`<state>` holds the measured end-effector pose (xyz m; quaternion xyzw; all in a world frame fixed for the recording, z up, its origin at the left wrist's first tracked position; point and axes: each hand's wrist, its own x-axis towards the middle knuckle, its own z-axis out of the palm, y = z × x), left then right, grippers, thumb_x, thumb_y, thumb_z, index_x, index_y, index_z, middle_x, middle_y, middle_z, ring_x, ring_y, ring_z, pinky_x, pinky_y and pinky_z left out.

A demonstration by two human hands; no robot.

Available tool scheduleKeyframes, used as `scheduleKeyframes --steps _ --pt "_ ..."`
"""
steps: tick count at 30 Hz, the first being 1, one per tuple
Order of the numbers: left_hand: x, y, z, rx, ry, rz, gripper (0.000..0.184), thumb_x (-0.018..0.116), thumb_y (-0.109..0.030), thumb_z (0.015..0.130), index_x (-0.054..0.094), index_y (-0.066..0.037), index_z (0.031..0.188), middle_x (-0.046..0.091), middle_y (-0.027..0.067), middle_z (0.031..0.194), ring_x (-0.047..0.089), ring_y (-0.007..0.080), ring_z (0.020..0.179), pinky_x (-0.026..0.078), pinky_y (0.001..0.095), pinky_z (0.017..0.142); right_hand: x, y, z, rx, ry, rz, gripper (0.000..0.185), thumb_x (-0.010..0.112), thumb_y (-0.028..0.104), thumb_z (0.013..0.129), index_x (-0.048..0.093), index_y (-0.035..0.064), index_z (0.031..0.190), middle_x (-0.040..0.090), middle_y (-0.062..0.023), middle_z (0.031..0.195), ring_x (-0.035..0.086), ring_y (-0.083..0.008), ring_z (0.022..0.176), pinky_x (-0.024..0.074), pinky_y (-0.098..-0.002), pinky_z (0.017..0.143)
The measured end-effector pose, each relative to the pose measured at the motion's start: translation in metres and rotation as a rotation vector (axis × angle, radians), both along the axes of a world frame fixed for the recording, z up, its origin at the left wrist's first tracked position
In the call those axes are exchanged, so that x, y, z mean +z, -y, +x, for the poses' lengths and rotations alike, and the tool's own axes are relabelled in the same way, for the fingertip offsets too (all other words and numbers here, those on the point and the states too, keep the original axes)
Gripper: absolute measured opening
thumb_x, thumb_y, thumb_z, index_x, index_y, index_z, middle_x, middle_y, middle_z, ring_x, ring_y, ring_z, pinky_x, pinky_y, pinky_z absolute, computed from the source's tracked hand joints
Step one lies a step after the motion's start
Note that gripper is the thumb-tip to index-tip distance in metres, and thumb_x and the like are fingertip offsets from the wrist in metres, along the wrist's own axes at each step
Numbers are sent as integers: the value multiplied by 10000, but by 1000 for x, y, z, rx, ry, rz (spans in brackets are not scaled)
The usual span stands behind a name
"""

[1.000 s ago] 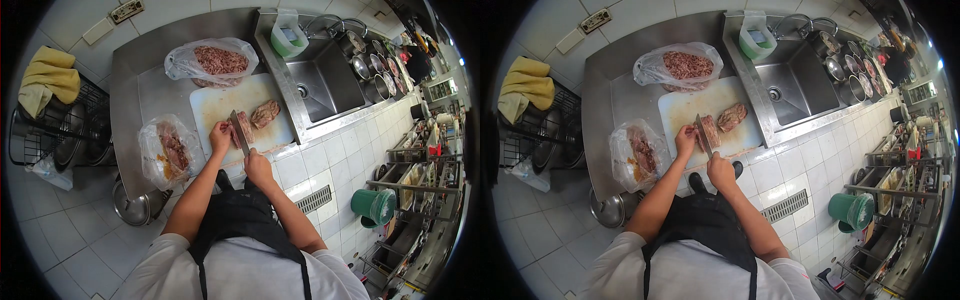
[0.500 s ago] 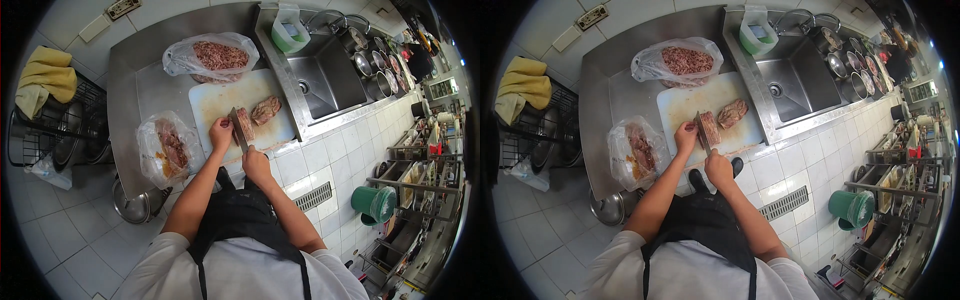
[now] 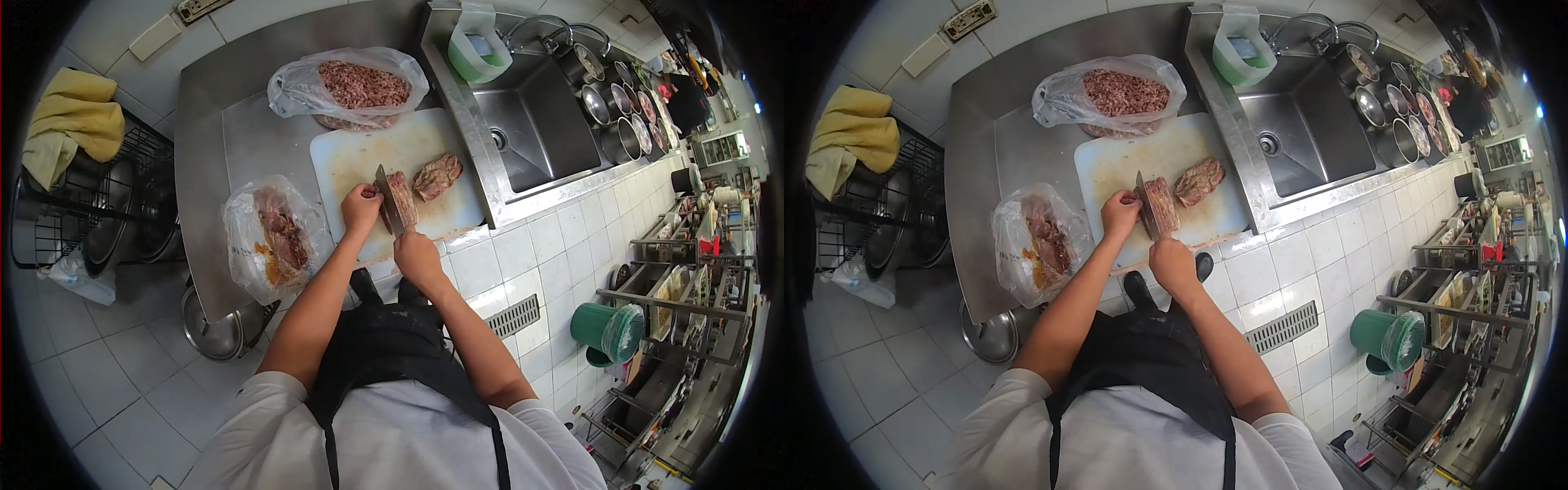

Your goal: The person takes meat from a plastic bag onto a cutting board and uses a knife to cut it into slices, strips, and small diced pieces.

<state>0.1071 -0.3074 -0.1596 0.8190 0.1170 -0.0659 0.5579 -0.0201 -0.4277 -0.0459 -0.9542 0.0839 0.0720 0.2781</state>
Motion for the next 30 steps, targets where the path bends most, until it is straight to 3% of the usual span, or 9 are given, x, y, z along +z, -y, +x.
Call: scheduleKeyframes --steps 3,6,9,12,15,30 --pt "5 -1 1 22 -64 -12 225 793 -197 769 763 -53 939 765 95 824 746 241 755 583 368 723 -4 0 7 37 -18 -2 231 582 159 952 608 -68 915 697 -314 778 720 -480 748 589 -558 698" --pt "11 -1 0 11 -89 -52 229 793 -209 768 764 -51 931 768 99 829 750 244 770 583 368 729 -16 -2 17 1 -15 -26 242 593 170 944 615 -71 930 698 -316 783 721 -479 751 588 -559 699" --pt "4 0 1 -43 -33 9 212 780 -122 824 744 -9 1000 743 71 859 724 163 735 630 320 620 -27 -1 31 14 29 -27 253 602 179 936 617 -74 939 700 -318 796 720 -478 753 585 -562 700" --pt "-1 0 2 -39 7 -2 213 793 -132 826 744 -9 994 744 71 847 723 159 730 617 316 609 -24 5 35 27 32 -11 255 607 176 929 609 -78 949 700 -321 807 715 -485 751 582 -565 700" --pt "7 0 -1 -11 -52 3 239 791 -222 783 755 -35 928 772 110 847 754 252 790 583 371 743 -20 0 31 -55 34 21 272 616 187 942 636 -81 905 687 -336 798 703 -500 768 570 -576 732" --pt "-6 1 -13 117 -11 -129 224 785 -175 829 761 -9 977 773 114 852 751 219 773 585 350 729 6 6 -13 21 -17 6 211 579 151 956 577 -55 909 684 -318 754 710 -481 720 578 -565 675"
